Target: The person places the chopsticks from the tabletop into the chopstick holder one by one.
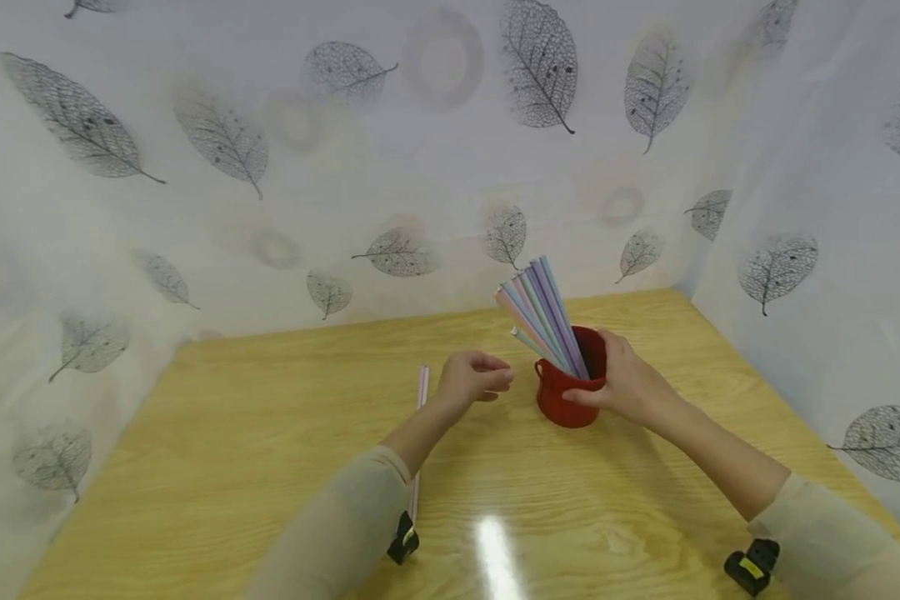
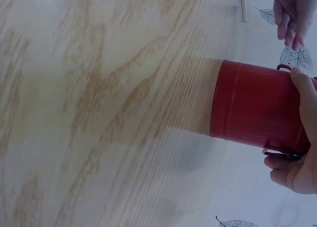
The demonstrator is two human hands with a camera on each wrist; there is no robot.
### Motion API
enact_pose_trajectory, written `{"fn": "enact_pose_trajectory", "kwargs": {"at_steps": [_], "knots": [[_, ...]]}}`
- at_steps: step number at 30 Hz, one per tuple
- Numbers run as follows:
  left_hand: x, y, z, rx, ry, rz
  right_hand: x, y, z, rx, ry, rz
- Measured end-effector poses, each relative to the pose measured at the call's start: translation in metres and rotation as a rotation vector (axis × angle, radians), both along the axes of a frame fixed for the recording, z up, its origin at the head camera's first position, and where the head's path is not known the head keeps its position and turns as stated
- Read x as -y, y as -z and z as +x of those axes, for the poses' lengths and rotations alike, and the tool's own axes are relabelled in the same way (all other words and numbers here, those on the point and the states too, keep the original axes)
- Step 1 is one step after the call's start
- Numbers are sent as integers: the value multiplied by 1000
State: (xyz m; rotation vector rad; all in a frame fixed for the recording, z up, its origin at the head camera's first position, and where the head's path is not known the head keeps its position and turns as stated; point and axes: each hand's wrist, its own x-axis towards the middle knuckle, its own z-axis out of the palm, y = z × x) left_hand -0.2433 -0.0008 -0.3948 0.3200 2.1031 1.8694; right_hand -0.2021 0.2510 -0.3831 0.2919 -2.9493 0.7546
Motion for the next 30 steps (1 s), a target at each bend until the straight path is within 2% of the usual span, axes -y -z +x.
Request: {"fn": "enact_pose_trajectory", "kwargs": {"at_steps": [5,11,15,20,25,28,30], "knots": [[16,2,-3,132,56,-45,-1,-1,0,-5,-3,2],[37,5,-8,198,130,-113,-1,-1,-1,-19,-1,-20],[51,7,-14,246,142,-148,-1,-1,-1,-20,-8,-29],[70,8,-23,264,113,-198,-2,-1,-1,-21,-8,-23],[92,11,-29,279,52,-226,-2,-1,-1,-16,-7,-10],[102,14,-31,321,10,-229,-2,0,-2,-19,-14,-12],[107,16,-32,341,4,-240,-2,0,-2,-22,-16,-16]]}}
